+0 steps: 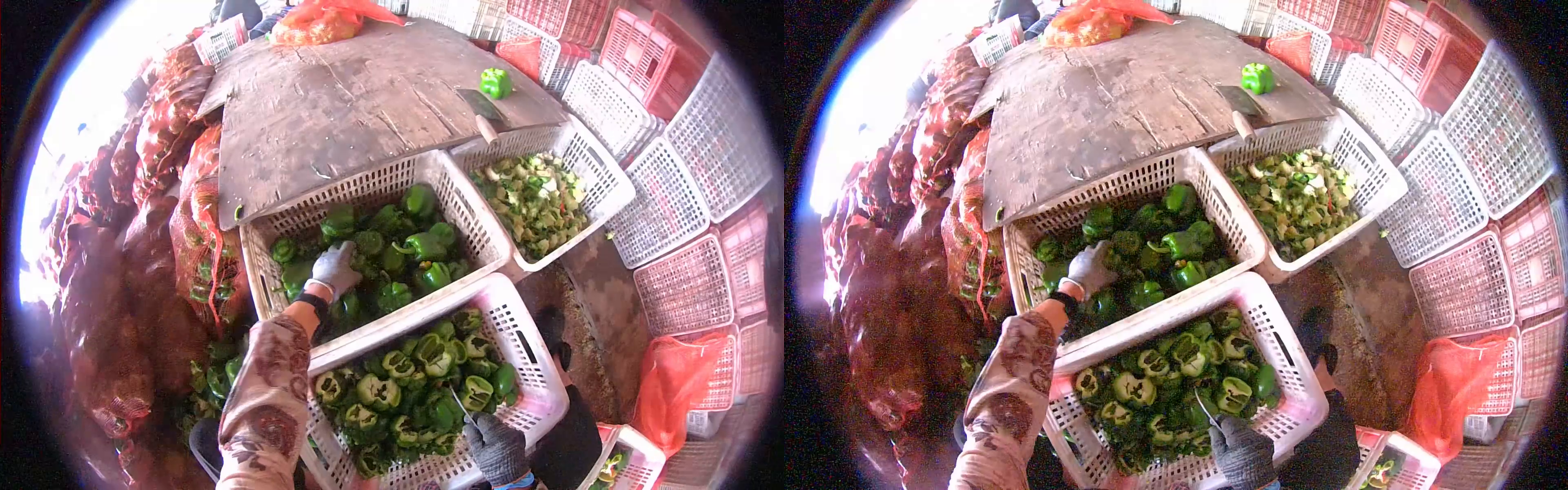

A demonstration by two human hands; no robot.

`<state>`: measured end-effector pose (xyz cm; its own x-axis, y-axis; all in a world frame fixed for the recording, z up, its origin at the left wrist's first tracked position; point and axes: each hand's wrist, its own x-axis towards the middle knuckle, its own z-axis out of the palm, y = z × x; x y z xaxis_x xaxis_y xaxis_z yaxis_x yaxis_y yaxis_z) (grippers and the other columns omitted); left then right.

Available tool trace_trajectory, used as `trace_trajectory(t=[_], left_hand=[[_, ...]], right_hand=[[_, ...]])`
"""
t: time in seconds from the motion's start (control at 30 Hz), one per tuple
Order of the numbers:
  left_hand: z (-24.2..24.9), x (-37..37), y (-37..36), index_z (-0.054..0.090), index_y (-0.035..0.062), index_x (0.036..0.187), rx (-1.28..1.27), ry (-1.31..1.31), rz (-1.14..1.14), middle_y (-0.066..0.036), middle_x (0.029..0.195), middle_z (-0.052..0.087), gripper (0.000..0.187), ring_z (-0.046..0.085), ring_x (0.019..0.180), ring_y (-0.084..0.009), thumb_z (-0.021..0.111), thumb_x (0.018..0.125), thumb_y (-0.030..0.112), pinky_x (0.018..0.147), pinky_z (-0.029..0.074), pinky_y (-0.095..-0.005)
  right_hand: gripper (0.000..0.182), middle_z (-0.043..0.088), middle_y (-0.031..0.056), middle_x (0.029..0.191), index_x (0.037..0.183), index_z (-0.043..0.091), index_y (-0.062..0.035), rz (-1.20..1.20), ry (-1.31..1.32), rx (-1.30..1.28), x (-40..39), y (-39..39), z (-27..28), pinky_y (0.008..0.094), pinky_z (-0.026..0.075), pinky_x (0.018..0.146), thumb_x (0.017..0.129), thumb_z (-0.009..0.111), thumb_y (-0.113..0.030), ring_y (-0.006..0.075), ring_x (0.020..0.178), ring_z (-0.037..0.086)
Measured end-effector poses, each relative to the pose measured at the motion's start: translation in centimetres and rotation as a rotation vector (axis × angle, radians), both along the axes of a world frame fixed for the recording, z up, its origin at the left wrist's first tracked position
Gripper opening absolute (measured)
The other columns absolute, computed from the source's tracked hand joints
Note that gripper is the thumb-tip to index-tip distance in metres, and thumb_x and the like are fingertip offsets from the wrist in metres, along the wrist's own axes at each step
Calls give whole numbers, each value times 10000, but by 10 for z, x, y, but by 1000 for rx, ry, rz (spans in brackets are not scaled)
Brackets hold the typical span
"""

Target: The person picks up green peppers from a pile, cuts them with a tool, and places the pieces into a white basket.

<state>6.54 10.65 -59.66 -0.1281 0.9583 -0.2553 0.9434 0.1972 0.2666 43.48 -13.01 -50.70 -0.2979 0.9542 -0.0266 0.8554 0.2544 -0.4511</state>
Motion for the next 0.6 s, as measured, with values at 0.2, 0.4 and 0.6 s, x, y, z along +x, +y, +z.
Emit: trace_trajectory(t=[0.2, 0.4, 0.6], left_hand=[[84, 4, -89, 416, 87, 1357, 249, -1474, 69, -65, 1115, 605, 660, 604, 985, -193, 723, 828, 334, 775, 523, -305], [101, 54, -267, 462, 68, 1323, 353, -2070, 373, -103, 1246, 569, 594, 589, 1088, -250, 551, 913, 490, 852, 532, -415], [113, 78, -354, 371, 33, 1407, 550, -1683, 366, -60, 1322, 472, 771, 468, 1195, -170, 718, 829, 409, 1042, 351, -322]], right_hand=[[178, 658, 70, 805, 1053, 617, -67, -231, 826, -220, -25, -5, -11, 346, 473, 530, 940, 579, -199, 188, 650, 628], [200, 681, 130, 927, 1102, 609, -60, 115, 662, -201, -94, -32, 54, 341, 532, 669, 922, 577, -142, 266, 774, 677], [113, 662, 169, 800, 950, 622, -58, 325, 416, -91, -119, -67, 87, 414, 514, 585, 927, 571, -156, 350, 685, 652]])
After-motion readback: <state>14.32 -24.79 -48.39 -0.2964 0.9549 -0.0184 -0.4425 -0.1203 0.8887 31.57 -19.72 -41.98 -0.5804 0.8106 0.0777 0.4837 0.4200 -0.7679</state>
